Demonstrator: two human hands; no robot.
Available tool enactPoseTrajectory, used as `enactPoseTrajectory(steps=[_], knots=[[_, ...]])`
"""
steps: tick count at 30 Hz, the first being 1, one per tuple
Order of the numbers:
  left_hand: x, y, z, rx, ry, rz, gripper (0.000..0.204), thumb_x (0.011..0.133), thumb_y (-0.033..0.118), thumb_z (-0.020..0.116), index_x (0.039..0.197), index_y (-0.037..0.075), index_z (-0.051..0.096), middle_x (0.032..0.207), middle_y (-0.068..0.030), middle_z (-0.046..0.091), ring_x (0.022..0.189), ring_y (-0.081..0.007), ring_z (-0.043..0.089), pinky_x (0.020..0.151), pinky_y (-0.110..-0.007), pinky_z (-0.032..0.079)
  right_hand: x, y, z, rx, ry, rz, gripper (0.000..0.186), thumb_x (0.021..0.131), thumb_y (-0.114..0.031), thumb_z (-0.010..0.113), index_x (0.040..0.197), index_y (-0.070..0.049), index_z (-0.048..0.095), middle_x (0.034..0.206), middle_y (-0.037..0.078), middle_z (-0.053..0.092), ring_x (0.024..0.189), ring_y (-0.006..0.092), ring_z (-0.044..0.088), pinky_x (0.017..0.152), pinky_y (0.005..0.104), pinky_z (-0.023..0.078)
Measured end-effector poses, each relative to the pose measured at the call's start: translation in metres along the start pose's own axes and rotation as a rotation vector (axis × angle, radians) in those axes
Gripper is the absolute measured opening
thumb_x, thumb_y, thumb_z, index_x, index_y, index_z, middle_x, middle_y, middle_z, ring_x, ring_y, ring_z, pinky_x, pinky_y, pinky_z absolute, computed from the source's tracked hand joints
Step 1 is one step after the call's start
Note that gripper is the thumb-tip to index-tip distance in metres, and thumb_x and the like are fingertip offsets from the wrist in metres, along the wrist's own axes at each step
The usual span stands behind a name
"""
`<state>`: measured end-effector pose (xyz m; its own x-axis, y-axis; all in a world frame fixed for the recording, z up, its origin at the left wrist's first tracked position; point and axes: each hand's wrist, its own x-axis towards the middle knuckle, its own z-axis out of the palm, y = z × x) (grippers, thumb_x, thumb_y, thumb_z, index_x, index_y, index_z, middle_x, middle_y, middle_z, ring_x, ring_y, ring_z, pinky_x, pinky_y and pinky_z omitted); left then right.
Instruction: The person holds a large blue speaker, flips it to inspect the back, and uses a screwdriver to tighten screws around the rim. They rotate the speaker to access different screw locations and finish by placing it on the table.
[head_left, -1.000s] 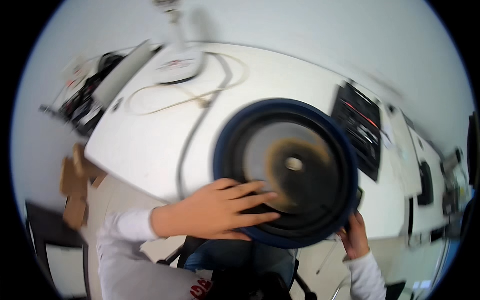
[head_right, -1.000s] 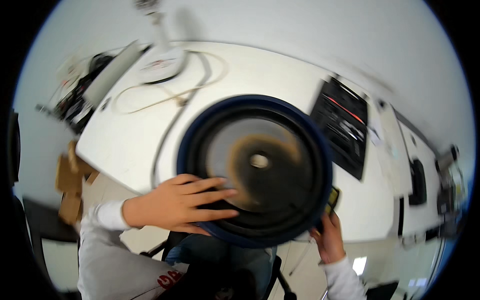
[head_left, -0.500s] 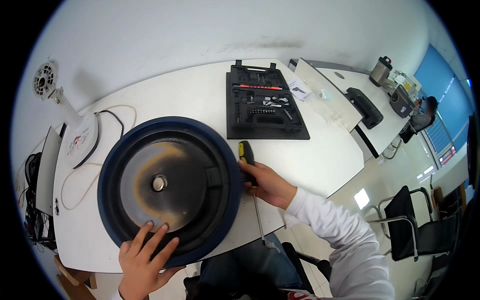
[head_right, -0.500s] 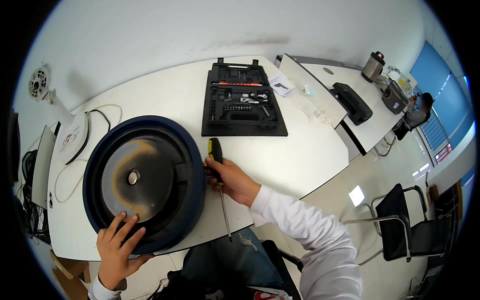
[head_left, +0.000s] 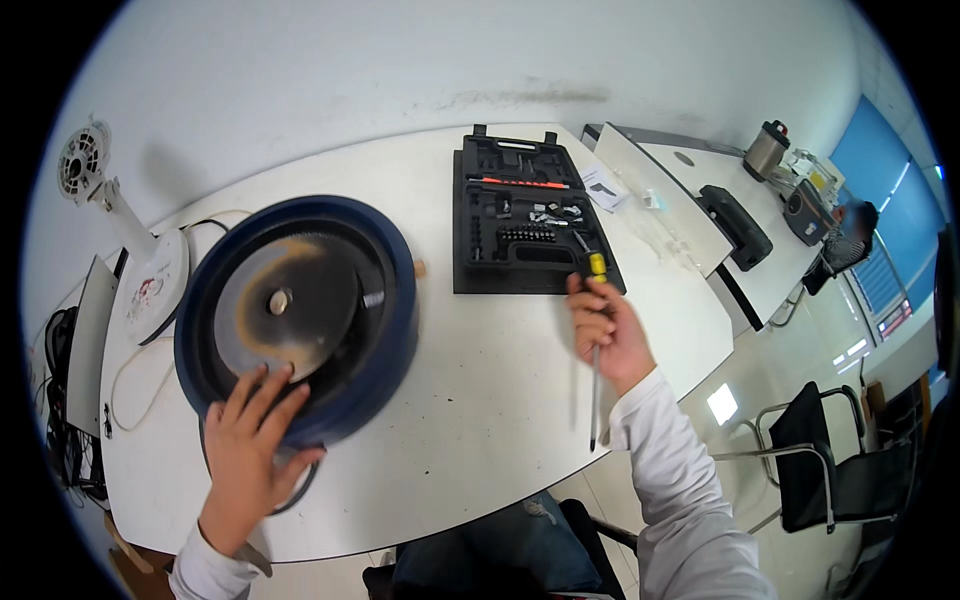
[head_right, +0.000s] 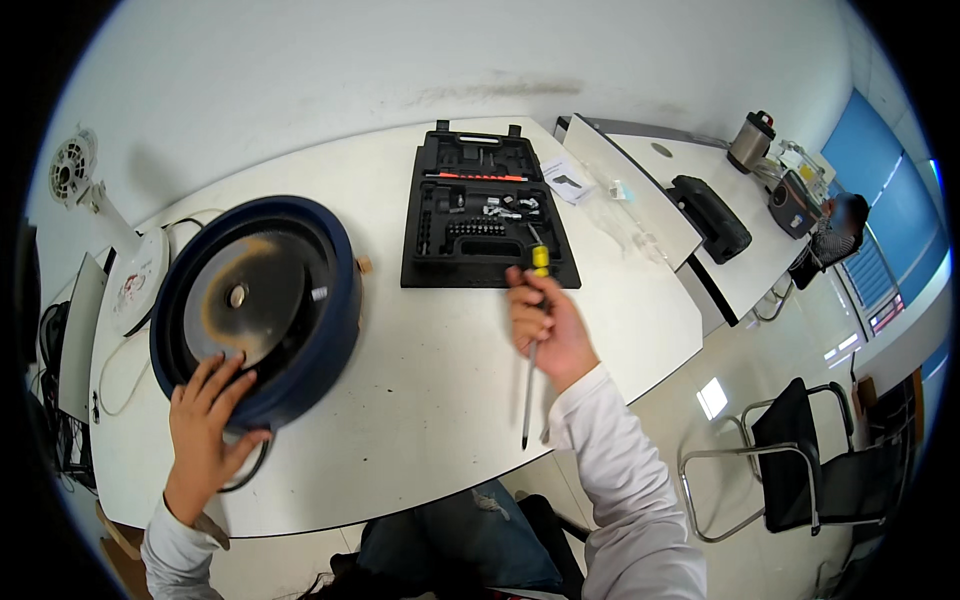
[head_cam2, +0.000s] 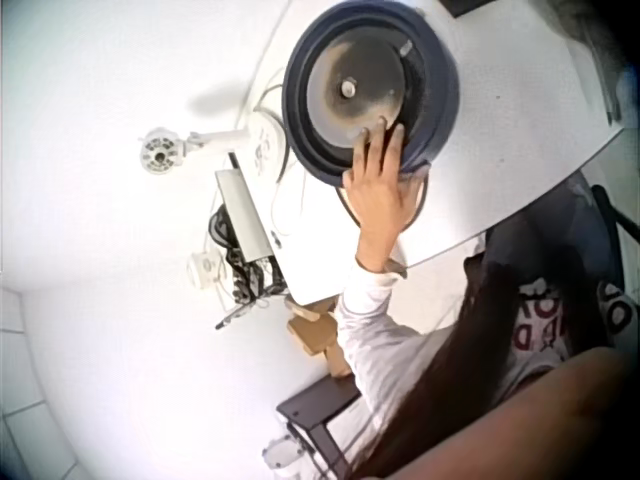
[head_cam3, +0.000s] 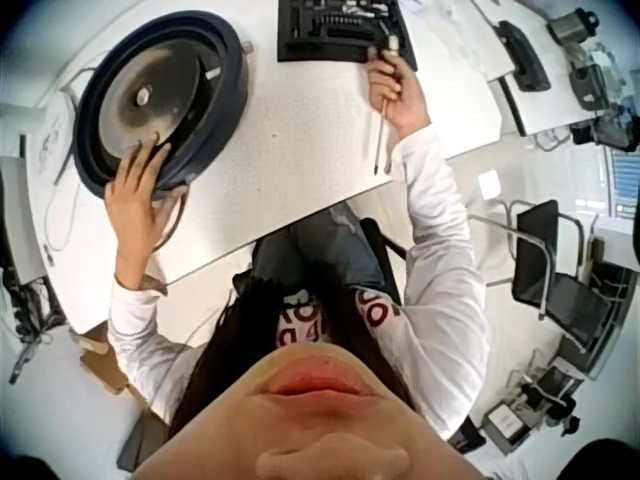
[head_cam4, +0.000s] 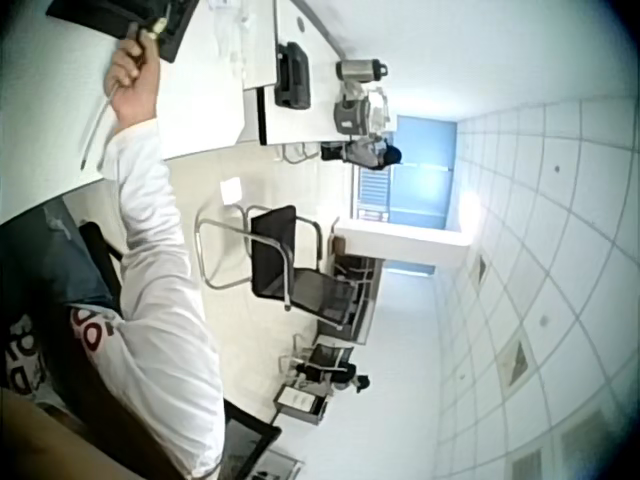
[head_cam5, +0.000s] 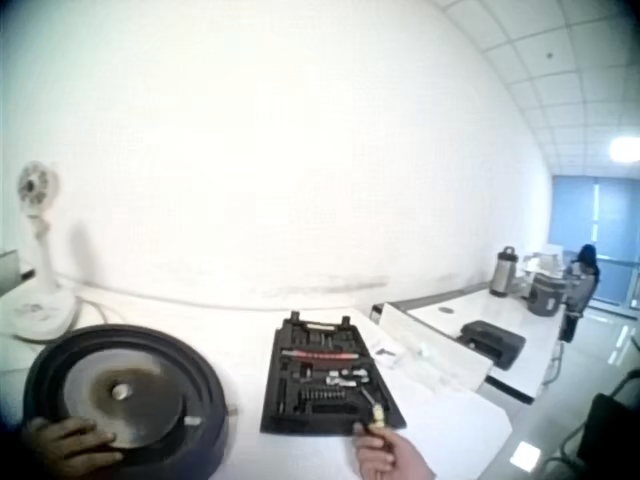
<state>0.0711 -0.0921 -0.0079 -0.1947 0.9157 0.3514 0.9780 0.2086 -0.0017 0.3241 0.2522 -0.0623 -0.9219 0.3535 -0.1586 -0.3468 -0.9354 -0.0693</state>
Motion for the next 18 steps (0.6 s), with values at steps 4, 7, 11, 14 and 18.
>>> enactPoseTrajectory(steps=[4,7,11,14,18], knots=[[0.037,-0.023,0.021,0.013,0.006,-0.025,0.064,0.069,0.042,0.072,0.121,0.008,0.057,0.135,-0.0085,0.051,0.122,-0.0345,0.045,0.088,-0.044,0.037,-0.011,-0.045,-0.003,0.131,-0.124,-0.185,0.023,0.095,-0.023,0.052,0.100,-0.002,0.058,0.071,-0.001,0.045,0.053,0.0075,0.040,0.047,0.0220,0.033],[0.063,-0.042,0.032,0.035,0.031,-0.016,0.066,0.070,0.043,0.071,0.123,0.007,0.055,0.135,-0.0088,0.051,0.124,-0.0343,0.045,0.091,-0.044,0.038,-0.010,-0.069,-0.017,0.030,-0.070,-0.451,0.023,0.093,-0.028,0.055,0.093,-0.005,0.058,0.077,0.000,0.053,0.071,0.0128,0.052,0.063,0.0264,0.043],[0.086,-0.077,0.053,0.095,0.055,-0.003,0.065,0.074,0.041,0.071,0.125,0.006,0.054,0.135,-0.0096,0.051,0.124,-0.0345,0.045,0.095,-0.044,0.037,-0.009,-0.070,-0.021,-0.260,0.175,-0.631,0.034,0.092,-0.042,0.054,0.094,-0.008,0.057,0.086,0.005,0.058,0.083,0.0194,0.056,0.071,0.0293,0.044],[0.113,-0.096,0.069,0.027,0.073,0.015,0.061,0.078,0.042,0.068,0.126,0.007,0.053,0.130,-0.0097,0.053,0.121,-0.0309,0.048,0.096,-0.043,0.036,-0.015,-0.083,-0.032,-0.437,0.125,-0.650,0.043,0.093,-0.049,0.051,0.102,-0.007,0.055,0.076,0.002,0.049,0.061,0.0119,0.044,0.053,0.0244,0.036],[0.133,-0.133,0.077,0.149,0.076,-0.006,0.062,0.079,0.047,0.067,0.128,0.013,0.052,0.130,-0.0062,0.054,0.122,-0.0268,0.048,0.099,-0.049,0.034,-0.012,-0.081,-0.033,-0.496,0.101,-0.599,0.046,0.095,-0.050,0.048,0.101,-0.005,0.055,0.065,-0.001,0.032,0.053,0.0086,0.032,0.046,0.0230,0.026]])
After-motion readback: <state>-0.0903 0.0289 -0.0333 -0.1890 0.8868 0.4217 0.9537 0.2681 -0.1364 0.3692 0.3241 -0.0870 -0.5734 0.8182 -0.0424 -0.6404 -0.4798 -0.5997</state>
